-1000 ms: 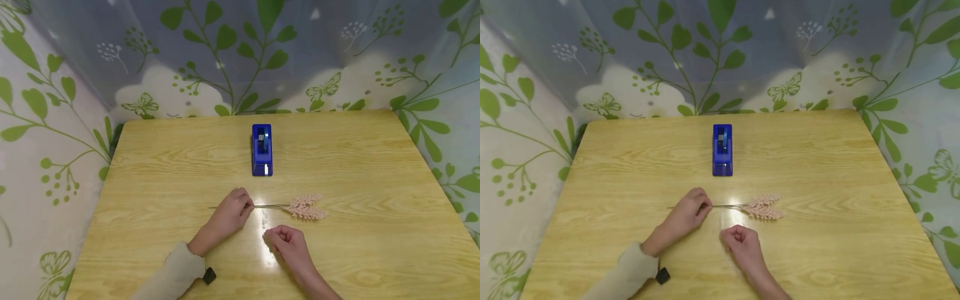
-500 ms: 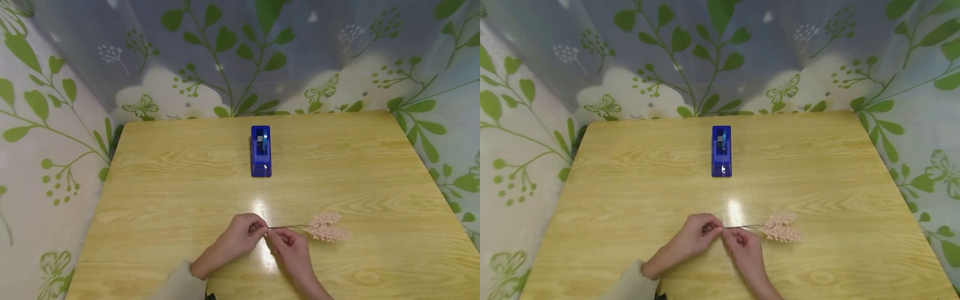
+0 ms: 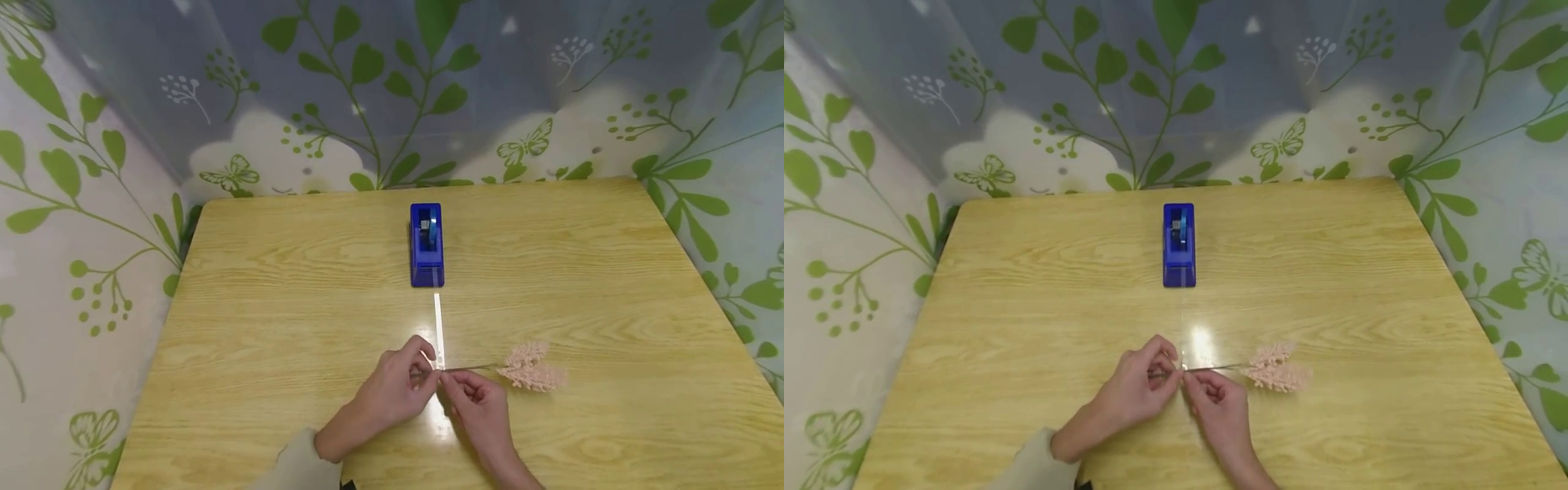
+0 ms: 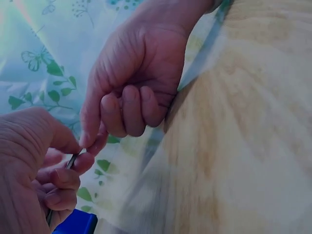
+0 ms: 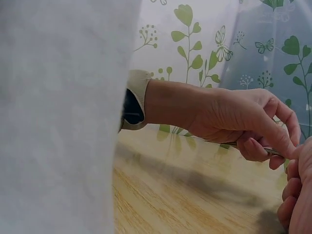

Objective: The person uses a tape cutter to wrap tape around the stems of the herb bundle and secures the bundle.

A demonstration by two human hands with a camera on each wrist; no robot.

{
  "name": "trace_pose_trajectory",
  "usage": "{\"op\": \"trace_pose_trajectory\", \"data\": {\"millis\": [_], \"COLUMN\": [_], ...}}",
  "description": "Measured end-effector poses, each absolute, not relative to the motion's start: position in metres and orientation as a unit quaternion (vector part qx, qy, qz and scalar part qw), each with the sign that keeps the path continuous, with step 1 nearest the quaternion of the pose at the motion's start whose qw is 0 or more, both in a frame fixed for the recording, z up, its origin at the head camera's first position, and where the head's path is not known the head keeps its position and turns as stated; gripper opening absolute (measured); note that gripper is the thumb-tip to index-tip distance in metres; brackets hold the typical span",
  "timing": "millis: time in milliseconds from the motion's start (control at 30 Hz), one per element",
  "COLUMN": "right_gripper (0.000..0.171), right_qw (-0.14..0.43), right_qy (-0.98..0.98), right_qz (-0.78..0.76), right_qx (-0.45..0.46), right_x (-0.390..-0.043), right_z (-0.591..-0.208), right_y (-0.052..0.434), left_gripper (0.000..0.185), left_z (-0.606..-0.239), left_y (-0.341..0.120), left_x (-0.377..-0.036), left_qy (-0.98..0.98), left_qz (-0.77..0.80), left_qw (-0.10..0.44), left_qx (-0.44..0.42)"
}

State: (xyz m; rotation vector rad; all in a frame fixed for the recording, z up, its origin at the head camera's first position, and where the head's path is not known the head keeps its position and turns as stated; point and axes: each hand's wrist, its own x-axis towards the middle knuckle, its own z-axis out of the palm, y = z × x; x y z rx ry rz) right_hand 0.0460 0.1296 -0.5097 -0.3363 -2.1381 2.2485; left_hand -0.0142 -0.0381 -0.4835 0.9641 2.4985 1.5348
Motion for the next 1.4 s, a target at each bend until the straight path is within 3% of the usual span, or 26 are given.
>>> {"op": "trace_pose_trajectory", "data": {"millis": [367,867,1000,1067,1167,1267,1333,1400], "right_gripper": [0.019,0.020,0.012,0.011,0.021,0.021,0.012,0.025], "right_qw": [-0.035,-0.127,-0.162,-0.130,-0.007,0.096,0.056,-0.018], "right_qy": [-0.651,-0.468,-0.553,-0.650,-0.784,-0.883,-0.912,-0.922], "right_qz": [0.742,0.875,0.817,0.744,0.590,0.410,0.354,0.332], "right_qx": [-0.158,-0.002,0.026,0.092,0.193,0.208,0.199,0.199], "right_x": [0.048,0.050,0.051,0.050,0.043,0.028,0.018,0.009], "right_z": [-0.500,-0.506,-0.492,-0.480,-0.464,-0.455,-0.454,-0.456], "right_y": [0.138,0.139,0.146,0.153,0.166,0.175,0.177,0.178], "left_gripper": [0.009,0.010,0.008,0.009,0.011,0.012,0.013,0.014], "left_z": [-0.479,-0.483,-0.484,-0.486,-0.490,-0.494,-0.495,-0.495], "left_y": [-0.041,-0.040,-0.040,-0.041,-0.043,-0.044,-0.044,-0.044], "left_x": [-0.023,-0.023,-0.024,-0.025,-0.024,-0.023,-0.023,-0.024], "left_qy": [0.779,0.775,0.780,0.781,0.779,0.775,0.773,0.771], "left_qz": [0.509,0.521,0.510,0.507,0.507,0.510,0.508,0.508], "left_qw": [0.003,0.014,0.020,0.017,0.011,0.003,-0.006,-0.013], "left_qx": [0.365,0.358,0.362,0.365,0.369,0.374,0.380,0.385]}}
